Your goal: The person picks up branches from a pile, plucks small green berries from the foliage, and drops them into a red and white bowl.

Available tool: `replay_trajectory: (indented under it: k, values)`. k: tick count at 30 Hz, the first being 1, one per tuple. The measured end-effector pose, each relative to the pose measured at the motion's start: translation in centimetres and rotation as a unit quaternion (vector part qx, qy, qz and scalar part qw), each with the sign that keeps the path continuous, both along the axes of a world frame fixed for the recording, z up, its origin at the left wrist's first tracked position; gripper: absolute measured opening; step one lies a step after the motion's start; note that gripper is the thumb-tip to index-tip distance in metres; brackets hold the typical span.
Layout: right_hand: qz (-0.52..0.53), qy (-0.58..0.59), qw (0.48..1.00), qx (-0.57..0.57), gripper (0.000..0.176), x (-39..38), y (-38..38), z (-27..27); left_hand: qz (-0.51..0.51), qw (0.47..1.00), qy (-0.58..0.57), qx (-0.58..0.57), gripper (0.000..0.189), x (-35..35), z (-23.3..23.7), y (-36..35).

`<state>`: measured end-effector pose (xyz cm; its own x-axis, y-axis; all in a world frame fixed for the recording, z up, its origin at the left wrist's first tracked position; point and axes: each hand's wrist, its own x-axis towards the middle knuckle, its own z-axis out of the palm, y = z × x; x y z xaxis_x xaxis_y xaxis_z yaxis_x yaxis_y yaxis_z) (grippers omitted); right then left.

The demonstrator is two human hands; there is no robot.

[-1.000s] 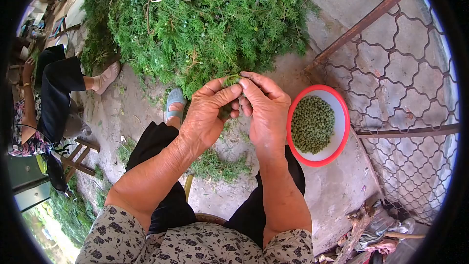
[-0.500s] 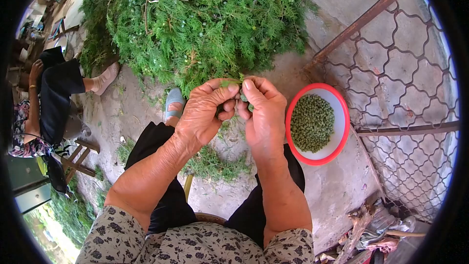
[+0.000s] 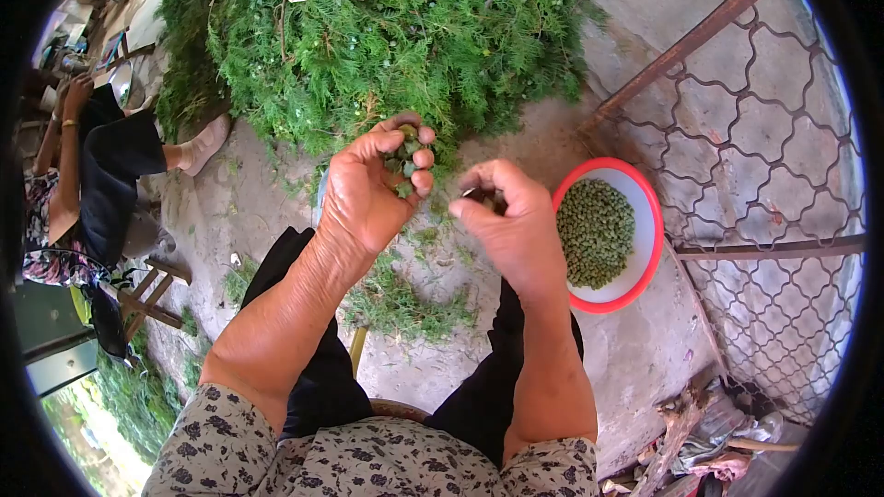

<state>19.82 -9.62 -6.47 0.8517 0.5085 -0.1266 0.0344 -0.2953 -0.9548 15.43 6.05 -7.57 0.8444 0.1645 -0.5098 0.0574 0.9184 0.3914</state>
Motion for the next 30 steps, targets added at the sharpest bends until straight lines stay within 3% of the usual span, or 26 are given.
replay_trajectory:
  k: [1,3,5,7,8,10,19,21,22,23,25,30]
  values:
    - [0.001,0.001,1.0,0.0,0.011,-0.2,0.1,-0.3,0.001,1.0,0.001,0.0,0.023,0.0,0.1,0.0]
    - [0.069,-0.153,0.985,-0.049,0.014,-0.5,0.1,-0.7,0.005,1.0,-0.001,0.017,0.023,0.0,0.1,-0.1]
    - [0.096,-0.139,0.982,-0.08,0.016,-0.5,0.1,0.0,0.009,1.0,-0.001,0.008,0.026,0.1,0.2,-0.2]
    - [-0.004,-0.093,0.995,-0.034,0.018,-1.0,0.7,0.4,0.014,1.0,-0.002,-0.002,0.03,0.1,0.1,-0.3]
    - [-0.003,-0.093,0.995,-0.034,0.018,-1.2,1.1,0.6,0.013,1.0,-0.006,-0.009,0.032,0.2,-0.1,-0.3]
    - [-0.003,-0.206,0.978,0.041,0.021,-1.7,1.9,0.9,0.012,1.0,-0.01,-0.016,0.035,0.3,-0.8,-0.5]
    - [-0.046,-0.278,0.959,0.027,0.015,-2.0,2.9,-1.3,-0.001,0.998,-0.054,-0.041,0.034,0.2,-2.1,-1.5]
    - [-0.125,-0.019,0.985,0.121,0.009,-2.0,2.8,-0.2,0.014,0.999,-0.035,-0.027,0.034,0.1,-1.3,-1.9]
    - [-0.136,0.045,0.975,0.172,0.007,-1.7,2.6,-0.3,0.028,0.999,-0.013,-0.013,0.034,0.0,-1.0,-2.0]
    - [-0.137,0.044,0.975,0.171,0.007,-1.4,2.4,-0.4,0.028,0.999,-0.015,-0.014,0.034,-0.1,-1.1,-2.0]
    - [-0.195,0.147,0.946,0.213,0.008,-1.0,1.9,-0.5,-0.064,0.997,-0.019,0.026,0.036,-0.3,-1.4,-1.7]
    - [-0.169,0.155,0.946,0.227,0.007,-0.1,1.0,0.4,-0.056,0.998,-0.038,-0.014,0.04,-0.2,-1.0,-1.7]
